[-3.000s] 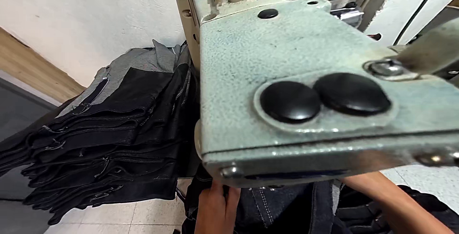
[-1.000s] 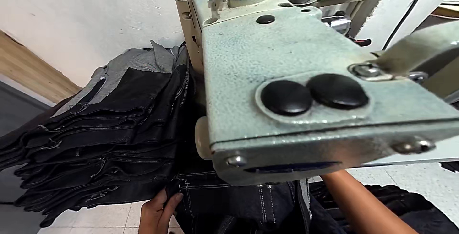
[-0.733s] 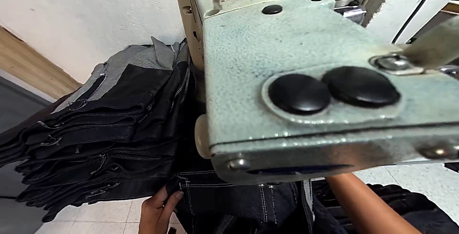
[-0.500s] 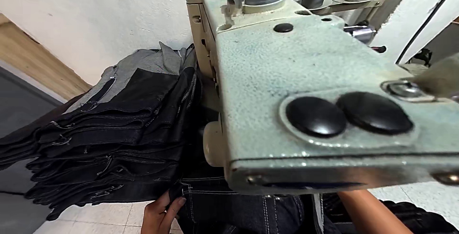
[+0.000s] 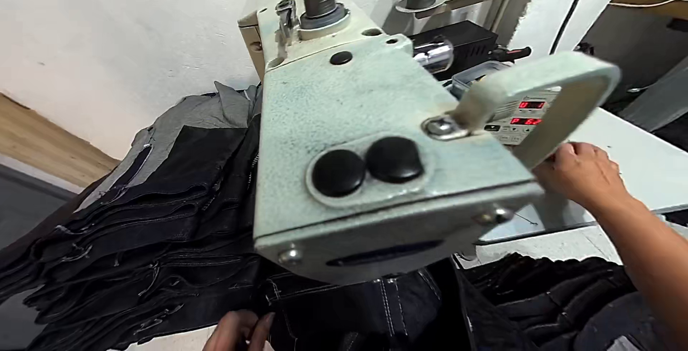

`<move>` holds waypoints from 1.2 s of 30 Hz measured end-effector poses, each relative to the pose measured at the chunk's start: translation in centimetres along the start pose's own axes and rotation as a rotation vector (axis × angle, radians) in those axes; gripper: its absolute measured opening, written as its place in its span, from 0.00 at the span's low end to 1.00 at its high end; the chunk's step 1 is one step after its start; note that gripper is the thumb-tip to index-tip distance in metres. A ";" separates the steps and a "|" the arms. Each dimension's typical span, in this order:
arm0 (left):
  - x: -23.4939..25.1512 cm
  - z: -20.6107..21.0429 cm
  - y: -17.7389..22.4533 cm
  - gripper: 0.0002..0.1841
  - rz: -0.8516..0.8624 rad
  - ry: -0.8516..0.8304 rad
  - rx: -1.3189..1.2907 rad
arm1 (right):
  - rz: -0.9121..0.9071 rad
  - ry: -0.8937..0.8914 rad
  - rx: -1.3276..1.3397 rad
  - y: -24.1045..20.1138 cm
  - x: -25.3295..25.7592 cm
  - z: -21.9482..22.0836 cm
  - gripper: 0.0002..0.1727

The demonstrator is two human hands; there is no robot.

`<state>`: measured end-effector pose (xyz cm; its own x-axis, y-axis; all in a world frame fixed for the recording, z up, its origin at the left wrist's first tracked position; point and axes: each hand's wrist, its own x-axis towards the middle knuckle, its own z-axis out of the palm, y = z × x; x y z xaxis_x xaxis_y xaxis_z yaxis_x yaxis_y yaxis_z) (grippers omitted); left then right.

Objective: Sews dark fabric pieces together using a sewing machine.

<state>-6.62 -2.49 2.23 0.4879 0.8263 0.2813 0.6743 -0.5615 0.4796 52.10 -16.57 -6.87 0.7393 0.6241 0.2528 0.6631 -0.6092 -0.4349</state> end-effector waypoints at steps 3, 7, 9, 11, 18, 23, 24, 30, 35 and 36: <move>0.4 0.9 3.2 0.12 0.131 -0.009 -0.078 | -0.017 -0.019 -0.087 3.3 -0.2 1.7 0.19; 2.3 3.2 6.3 0.16 0.283 -0.039 0.028 | -0.084 -0.095 -0.266 1.8 -0.8 0.6 0.08; 3.2 4.6 7.0 0.22 0.311 -0.022 0.102 | -0.059 -0.216 -0.364 0.8 -0.7 -0.6 0.09; 4.0 5.8 7.1 0.29 0.334 0.023 0.154 | -0.004 -0.356 -0.388 0.3 -0.9 -1.7 0.16; 4.3 5.5 7.4 0.25 0.408 -0.181 0.053 | -0.270 -0.328 0.520 -8.4 -12.9 -8.8 0.17; 1.6 3.8 8.5 0.26 0.341 -0.409 -0.085 | -0.530 -0.721 0.477 -18.9 -21.0 -10.9 0.35; 1.0 3.7 8.7 0.25 0.334 -0.384 -0.070 | -0.538 -0.708 0.386 -19.9 -21.9 -10.3 0.37; -0.6 3.8 9.2 0.23 0.371 -0.328 -0.029 | -0.494 -0.437 0.109 -20.9 -23.5 -7.2 0.33; -0.9 4.1 9.6 0.21 0.389 -0.336 -0.036 | -0.461 -0.335 0.115 -20.9 -23.7 -5.9 0.36; -1.0 4.1 9.6 0.21 0.395 -0.326 -0.030 | -0.460 -0.327 0.118 -20.9 -23.6 -5.7 0.37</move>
<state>1.71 -8.87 3.13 0.8528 0.4922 0.1747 0.3898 -0.8224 0.4144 21.46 -21.40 1.20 0.2905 0.9423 0.1666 0.8766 -0.1922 -0.4413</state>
